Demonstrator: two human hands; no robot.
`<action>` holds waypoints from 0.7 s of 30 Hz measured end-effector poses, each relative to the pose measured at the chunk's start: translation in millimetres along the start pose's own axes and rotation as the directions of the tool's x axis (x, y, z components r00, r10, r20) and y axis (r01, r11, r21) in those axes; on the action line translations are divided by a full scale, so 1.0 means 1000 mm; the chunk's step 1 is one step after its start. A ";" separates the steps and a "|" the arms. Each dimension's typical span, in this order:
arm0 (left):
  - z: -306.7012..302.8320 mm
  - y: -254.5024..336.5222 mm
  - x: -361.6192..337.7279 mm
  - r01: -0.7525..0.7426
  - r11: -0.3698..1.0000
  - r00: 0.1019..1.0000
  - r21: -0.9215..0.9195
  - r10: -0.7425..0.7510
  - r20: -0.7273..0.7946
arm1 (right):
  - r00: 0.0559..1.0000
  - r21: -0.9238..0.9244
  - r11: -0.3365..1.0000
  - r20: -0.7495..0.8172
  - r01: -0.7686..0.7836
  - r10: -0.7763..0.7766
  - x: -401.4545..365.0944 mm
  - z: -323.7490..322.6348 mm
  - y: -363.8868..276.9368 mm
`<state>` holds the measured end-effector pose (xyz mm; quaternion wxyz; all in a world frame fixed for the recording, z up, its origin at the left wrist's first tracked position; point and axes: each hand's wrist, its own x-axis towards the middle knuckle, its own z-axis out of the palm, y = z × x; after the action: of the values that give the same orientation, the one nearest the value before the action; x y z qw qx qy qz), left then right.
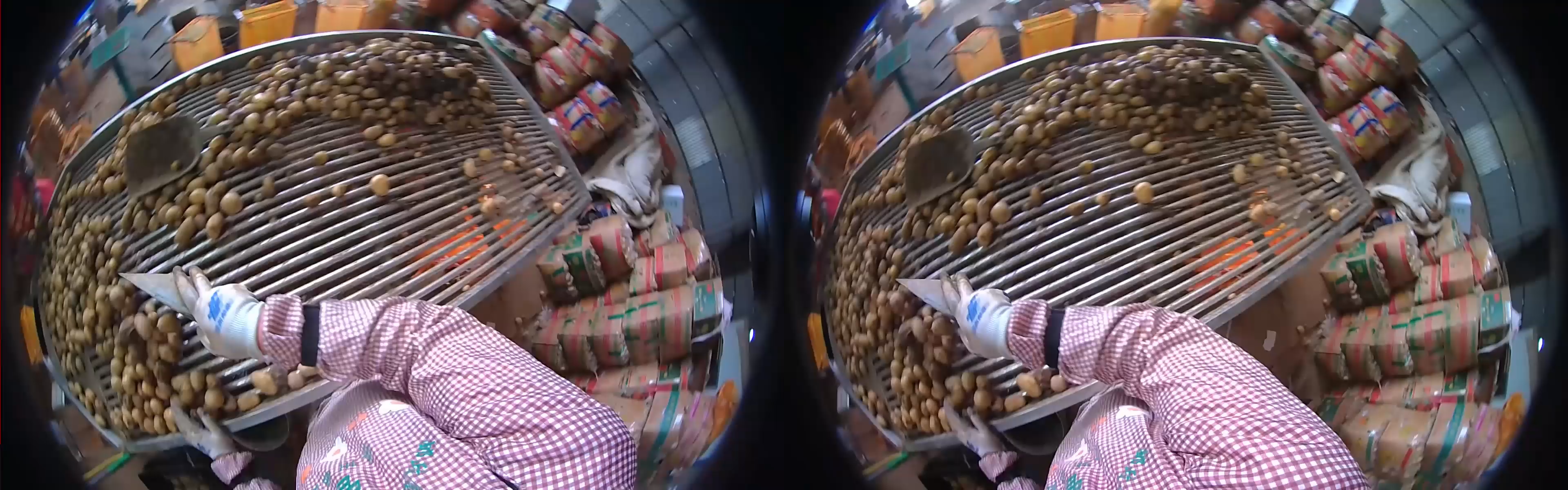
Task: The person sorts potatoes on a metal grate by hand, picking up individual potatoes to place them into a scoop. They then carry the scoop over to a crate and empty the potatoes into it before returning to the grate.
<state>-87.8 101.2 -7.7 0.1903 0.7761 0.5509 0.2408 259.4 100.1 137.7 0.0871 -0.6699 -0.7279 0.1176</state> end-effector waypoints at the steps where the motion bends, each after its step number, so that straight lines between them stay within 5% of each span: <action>1: 0.000 -0.003 0.001 -0.016 1.000 1.000 0.006 0.016 0.015 | 0.996 0.072 0.995 -0.061 -0.066 0.071 -0.016 -0.005 0.016; 2: -0.003 0.005 0.001 -0.023 0.995 1.000 0.101 0.022 0.015 | 0.983 0.152 0.981 -0.121 -0.122 0.141 -0.032 -0.009 0.031; 3: -0.002 0.013 0.002 -0.031 0.981 1.000 0.192 0.030 0.009 | 0.937 0.448 0.866 -0.147 -0.221 0.315 -0.048 -0.017 0.049; 4: -0.004 0.031 0.009 -0.126 0.971 0.992 0.202 0.120 0.046 | 0.915 0.577 0.743 0.018 -0.340 0.404 -0.067 -0.039 0.061; 5: 0.003 0.051 0.008 -0.027 0.979 0.992 -0.201 0.051 0.116 | 0.858 0.680 0.714 -0.256 -0.166 0.445 -0.078 -0.012 0.074; 6: 0.021 0.061 0.009 0.188 0.857 0.961 -0.480 -0.059 0.272 | 0.815 0.470 0.878 -0.473 -0.087 0.334 -0.084 0.024 0.086; 7: 0.028 0.109 0.015 0.413 0.629 0.887 -0.658 -0.113 0.448 | 0.809 0.461 0.885 -0.496 -0.063 0.315 -0.096 0.025 0.098; 8: 0.029 0.159 0.009 0.491 0.569 0.803 -0.659 -0.005 0.595 | 0.844 0.539 0.840 -0.423 -0.058 0.330 -0.109 0.027 0.102; 9: 0.047 0.197 -0.002 0.472 0.542 0.825 -0.695 0.007 0.565 | 0.868 0.632 0.773 -0.352 -0.055 0.350 -0.123 0.029 0.104; 10: 0.085 0.250 -0.010 0.539 0.207 0.714 -0.817 0.402 0.573 | 0.872 0.722 0.691 -0.314 -0.038 0.376 -0.144 0.021 0.115; 11: 0.100 0.289 -0.025 0.581 0.030 0.750 -0.813 0.370 0.549 | 0.860 0.973 0.222 -0.170 0.068 0.480 -0.168 0.000 0.115; 13: 0.131 0.354 -0.031 0.827 -0.139 0.560 -0.545 0.119 0.820 | 0.875 0.974 0.208 -0.179 0.092 0.450 -0.195 0.016 0.134; 15: 0.158 0.396 -0.044 0.872 -0.183 0.471 -0.454 0.068 0.879 | 0.918 0.946 0.321 -0.098 -0.034 0.383 -0.241 -0.002 0.176; 16: 0.172 0.410 -0.051 0.837 -0.169 0.532 -0.520 0.026 0.847 | 0.948 0.947 0.278 0.069 -0.159 0.310 -0.272 -0.037 0.212; 17: 0.183 0.423 -0.056 0.802 -0.148 0.584 -0.579 -0.011 0.811 | 0.969 0.937 0.345 -0.031 -0.058 0.246 -0.289 -0.018 0.251; 18: 0.187 0.447 -0.055 0.784 0.045 0.618 -0.619 -0.148 0.772 | 0.918 0.804 0.593 -0.199 -0.046 0.342 -0.322 0.007 0.286; 19: 0.197 0.446 -0.055 0.802 0.007 0.589 -0.597 -0.179 0.788 | 0.866 0.589 0.776 -0.242 -0.227 0.437 -0.356 -0.023 0.322; 20: 0.194 0.462 -0.051 0.825 0.033 0.563 -0.565 -0.151 0.813 | 0.822 0.576 0.764 -0.257 -0.292 0.508 -0.392 -0.034 0.372; 21: 0.190 0.479 -0.048 0.847 0.059 0.532 -0.529 -0.125 0.838 | 0.740 0.294 0.783 -0.266 -0.548 0.618 -0.432 -0.043 0.419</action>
<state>375.4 -103.9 99.0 0.8345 0.2716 0.4505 0.1640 709.1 -296.7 71.5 0.2385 -0.8623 -0.4376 0.0896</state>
